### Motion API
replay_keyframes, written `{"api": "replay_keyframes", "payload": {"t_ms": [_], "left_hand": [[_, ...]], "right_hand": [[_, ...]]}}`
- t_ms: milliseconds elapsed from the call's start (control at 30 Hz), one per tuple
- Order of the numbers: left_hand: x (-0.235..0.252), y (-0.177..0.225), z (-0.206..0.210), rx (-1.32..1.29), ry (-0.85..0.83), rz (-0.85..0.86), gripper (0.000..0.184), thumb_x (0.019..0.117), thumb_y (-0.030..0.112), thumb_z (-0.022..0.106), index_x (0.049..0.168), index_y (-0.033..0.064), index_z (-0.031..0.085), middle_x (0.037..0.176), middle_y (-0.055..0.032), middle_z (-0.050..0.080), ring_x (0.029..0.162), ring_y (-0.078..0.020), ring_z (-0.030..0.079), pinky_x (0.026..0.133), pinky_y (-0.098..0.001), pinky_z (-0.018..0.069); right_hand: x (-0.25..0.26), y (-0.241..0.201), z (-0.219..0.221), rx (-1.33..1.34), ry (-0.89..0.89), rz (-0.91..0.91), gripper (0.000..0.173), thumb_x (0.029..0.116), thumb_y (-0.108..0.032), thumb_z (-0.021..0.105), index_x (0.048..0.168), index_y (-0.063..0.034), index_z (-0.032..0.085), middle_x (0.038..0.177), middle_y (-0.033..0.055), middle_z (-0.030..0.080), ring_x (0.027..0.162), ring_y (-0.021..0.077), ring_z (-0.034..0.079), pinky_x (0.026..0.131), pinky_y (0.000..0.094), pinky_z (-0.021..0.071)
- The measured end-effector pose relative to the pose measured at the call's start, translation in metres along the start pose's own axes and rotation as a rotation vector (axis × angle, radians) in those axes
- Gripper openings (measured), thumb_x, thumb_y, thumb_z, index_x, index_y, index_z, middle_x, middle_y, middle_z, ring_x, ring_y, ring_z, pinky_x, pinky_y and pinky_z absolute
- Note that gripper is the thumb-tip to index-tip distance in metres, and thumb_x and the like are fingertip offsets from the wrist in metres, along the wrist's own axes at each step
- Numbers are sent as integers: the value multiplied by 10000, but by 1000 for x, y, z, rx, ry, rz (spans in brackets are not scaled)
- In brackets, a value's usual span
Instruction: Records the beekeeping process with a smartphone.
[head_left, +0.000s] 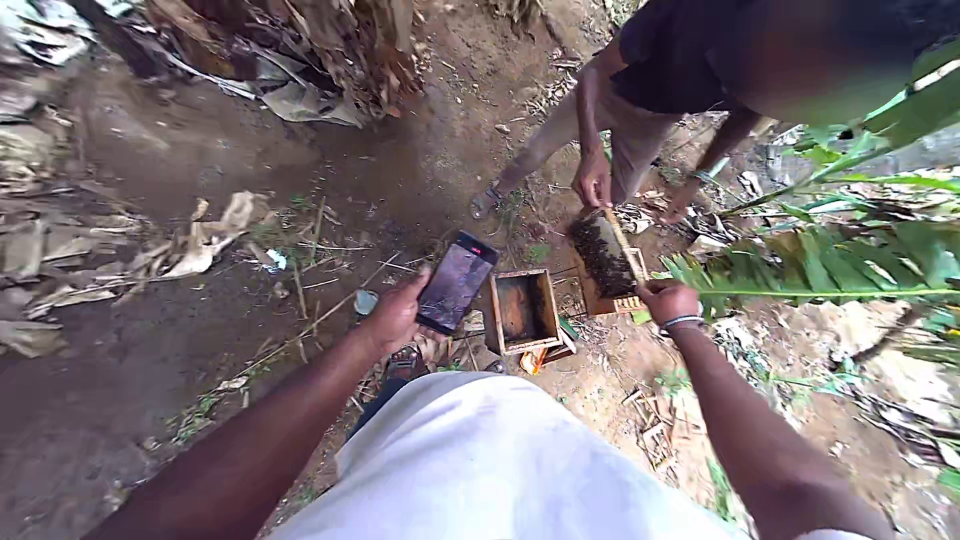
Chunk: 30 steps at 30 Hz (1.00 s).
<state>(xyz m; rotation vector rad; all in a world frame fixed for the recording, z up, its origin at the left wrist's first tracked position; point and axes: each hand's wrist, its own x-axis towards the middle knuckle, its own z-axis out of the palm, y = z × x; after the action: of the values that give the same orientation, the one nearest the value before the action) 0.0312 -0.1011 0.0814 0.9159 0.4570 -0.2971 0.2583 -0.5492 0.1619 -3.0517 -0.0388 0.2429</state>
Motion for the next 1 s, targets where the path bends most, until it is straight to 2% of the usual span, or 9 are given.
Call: {"api": "replay_keyframes", "payload": {"t_ms": [133,200,267,533,600,733,833,933,1000], "left_hand": [[4,19,34,9,-134,9,647,1106,559,230,1342,82,598,1129,-211,715,834,-346,738,609,-488,629],[4,31,57,26,-201,28,642,1108,554,224,1360,90,590,1157,-211,710,866,-350,741,624,-487,634],[1,46,84,42,-237,21,649,1103,571,224,1368,98,580,1155,-203,710,859,-345,742,625,-484,635],[-9,90,174,76,-474,51,657,1096,580,258,1327,77,613,1107,-198,722,822,-306,746,607,-424,639],[-13,97,190,91,-522,70,651,1096,579,253,1330,88,612,1109,-193,725,825,-303,752,607,-419,643],[-17,105,215,96,-562,97,646,1095,581,265,1338,89,606,1135,-191,718,839,-306,749,606,-434,642],[-22,110,227,88,-566,96,645,1094,583,267,1356,89,590,1153,-205,711,847,-316,749,602,-432,639],[-24,113,233,71,-572,87,657,1091,592,267,1361,85,588,1169,-222,705,870,-339,748,600,-449,636],[-23,115,235,51,-586,98,660,1089,597,270,1350,86,597,1153,-229,707,855,-343,749,585,-447,635]], "right_hand": [[16,0,-39,-11,15,-20,235,914,-277,761,893,-43,772,907,223,723,882,444,679,813,724,480],[26,6,-55,-26,41,-39,229,900,-285,767,861,-60,776,853,205,725,836,428,687,785,718,494],[32,7,-73,-37,47,-46,245,899,-270,772,853,-29,767,843,229,715,841,451,679,798,722,481],[59,17,-129,-132,41,-94,283,890,-354,765,904,-72,786,914,198,734,923,419,689,867,704,483],[62,18,-141,-139,43,-91,303,894,-376,754,901,-75,778,905,194,731,906,416,689,848,705,487],[59,12,-163,-53,8,-10,293,903,-360,737,942,-72,778,855,166,742,790,357,716,792,648,545],[59,10,-173,-78,20,-26,298,883,-340,759,901,-43,762,861,200,720,829,396,691,797,673,508],[54,8,-180,-129,28,-28,347,883,-377,762,881,-30,749,873,223,709,863,429,679,808,686,495],[54,8,-183,-127,45,-59,344,878,-369,774,828,-31,734,845,213,700,848,417,674,795,680,493]]}}
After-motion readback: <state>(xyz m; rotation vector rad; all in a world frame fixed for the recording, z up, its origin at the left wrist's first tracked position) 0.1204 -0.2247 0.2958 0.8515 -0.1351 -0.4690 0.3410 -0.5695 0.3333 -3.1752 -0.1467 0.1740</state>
